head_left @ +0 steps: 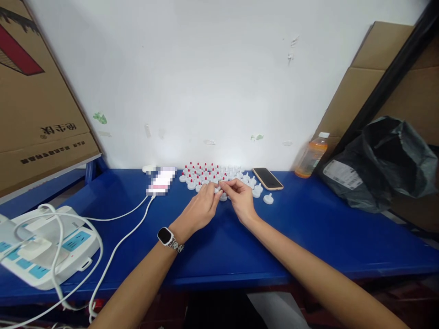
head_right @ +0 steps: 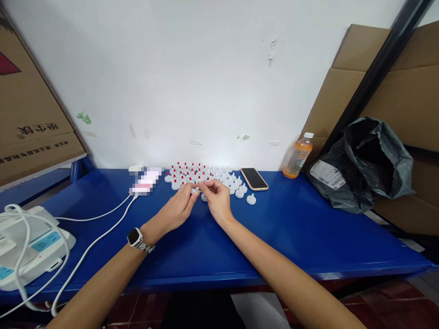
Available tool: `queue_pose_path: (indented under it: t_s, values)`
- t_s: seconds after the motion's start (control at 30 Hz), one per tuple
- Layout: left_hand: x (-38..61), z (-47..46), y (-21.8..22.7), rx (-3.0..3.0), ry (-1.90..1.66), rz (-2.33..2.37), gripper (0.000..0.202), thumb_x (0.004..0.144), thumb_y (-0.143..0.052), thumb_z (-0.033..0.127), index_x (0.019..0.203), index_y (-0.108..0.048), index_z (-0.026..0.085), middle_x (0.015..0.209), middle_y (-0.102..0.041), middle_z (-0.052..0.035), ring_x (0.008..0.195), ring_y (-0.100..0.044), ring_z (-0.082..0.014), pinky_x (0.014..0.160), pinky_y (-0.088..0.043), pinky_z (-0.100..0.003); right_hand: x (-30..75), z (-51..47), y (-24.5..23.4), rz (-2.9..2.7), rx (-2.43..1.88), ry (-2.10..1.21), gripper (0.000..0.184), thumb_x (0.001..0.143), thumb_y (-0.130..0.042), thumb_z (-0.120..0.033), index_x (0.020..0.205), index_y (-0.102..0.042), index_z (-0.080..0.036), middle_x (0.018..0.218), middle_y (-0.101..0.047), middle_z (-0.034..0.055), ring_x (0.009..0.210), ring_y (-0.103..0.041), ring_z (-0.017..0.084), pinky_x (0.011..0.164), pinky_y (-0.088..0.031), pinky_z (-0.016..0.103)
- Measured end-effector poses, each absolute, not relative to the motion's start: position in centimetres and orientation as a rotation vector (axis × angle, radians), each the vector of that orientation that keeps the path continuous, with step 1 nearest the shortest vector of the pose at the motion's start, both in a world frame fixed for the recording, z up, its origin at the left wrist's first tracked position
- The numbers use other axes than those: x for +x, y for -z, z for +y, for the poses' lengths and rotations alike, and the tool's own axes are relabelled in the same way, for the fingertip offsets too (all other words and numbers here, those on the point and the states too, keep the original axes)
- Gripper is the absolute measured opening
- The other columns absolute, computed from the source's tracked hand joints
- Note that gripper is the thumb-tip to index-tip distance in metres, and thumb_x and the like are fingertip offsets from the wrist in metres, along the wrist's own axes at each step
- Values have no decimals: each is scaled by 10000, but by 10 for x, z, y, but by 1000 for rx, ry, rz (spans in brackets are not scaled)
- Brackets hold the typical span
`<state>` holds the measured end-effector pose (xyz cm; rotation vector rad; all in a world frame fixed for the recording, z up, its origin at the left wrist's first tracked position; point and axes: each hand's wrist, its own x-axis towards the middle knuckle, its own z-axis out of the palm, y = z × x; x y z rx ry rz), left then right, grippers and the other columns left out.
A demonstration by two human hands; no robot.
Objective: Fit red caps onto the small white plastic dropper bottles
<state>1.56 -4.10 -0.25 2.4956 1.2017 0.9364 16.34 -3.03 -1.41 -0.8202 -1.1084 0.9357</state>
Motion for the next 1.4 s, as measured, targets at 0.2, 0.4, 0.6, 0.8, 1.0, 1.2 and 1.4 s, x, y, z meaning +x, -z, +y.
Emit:
queue_pose_path:
  t_s: [0.2, 0.4, 0.6, 0.8, 1.0, 1.2, 1.4]
  values:
    - [15, -41, 1, 2562, -982, 1238, 321, 1049, -234, 400, 1042, -466, 179, 1009, -565, -111, 936, -568, -245, 830, -496, -418, 156, -37, 11, -1257, -853, -737, 346, 843, -671, -495, 692, -602, -192, 635, -562, -22, 593, -466, 111, 585, -390, 259]
    - [3, -28, 1, 2446, -1004, 1197, 402, 1034, -310, 462, 1302, -432, 188, 1140, -587, -107, 1068, -587, -241, 931, -481, -417, 167, -14, 1, -1345, -841, -945, 408, 710, -767, -551, 719, -551, -205, 628, -610, -23, 550, -508, 112, 547, -400, 253]
    - [-23, -9, 4, 2215, -1200, 1419, 560, 968, -453, 551, 1406, -381, 210, 1138, -587, -76, 943, -608, -198, 856, -497, -368, 185, 33, -10, -1613, -972, -739, 229, 794, -694, -392, 781, -570, -199, 661, -662, 5, 603, -605, 146, 586, -445, 267]
    - [-28, -8, 4, 2309, -1196, 1440, 370, 963, -482, 501, 1192, -552, 218, 1140, -562, -67, 950, -602, -192, 838, -505, -351, 181, 49, -7, -1935, -1176, -588, 66, 822, -612, -211, 766, -593, -184, 667, -664, -1, 607, -601, 129, 594, -432, 244]
    - [-25, -10, 4, 2315, -1155, 1448, 336, 958, -493, 499, 1137, -589, 232, 1102, -544, -47, 865, -597, -172, 850, -510, -366, 180, 54, -6, -2092, -1234, -434, 54, 828, -604, -163, 776, -612, -177, 702, -669, 2, 631, -586, 126, 616, -409, 242]
    - [-24, -13, 3, 2320, -1124, 1433, 314, 957, -491, 495, 1091, -616, 241, 1109, -542, -47, 863, -589, -175, 848, -509, -366, 181, 55, -7, -2017, -1186, -507, 59, 865, -585, -207, 815, -603, -181, 717, -682, 9, 659, -621, 137, 627, -424, 239]
    - [-24, -12, 3, 2331, -1113, 1438, 277, 955, -501, 471, 1061, -623, 246, 1084, -533, -37, 871, -591, -172, 870, -502, -366, 182, 57, 0, -2172, -1290, -287, 48, 831, -608, -166, 809, -645, -187, 788, -716, 15, 728, -623, 156, 715, -403, 270]
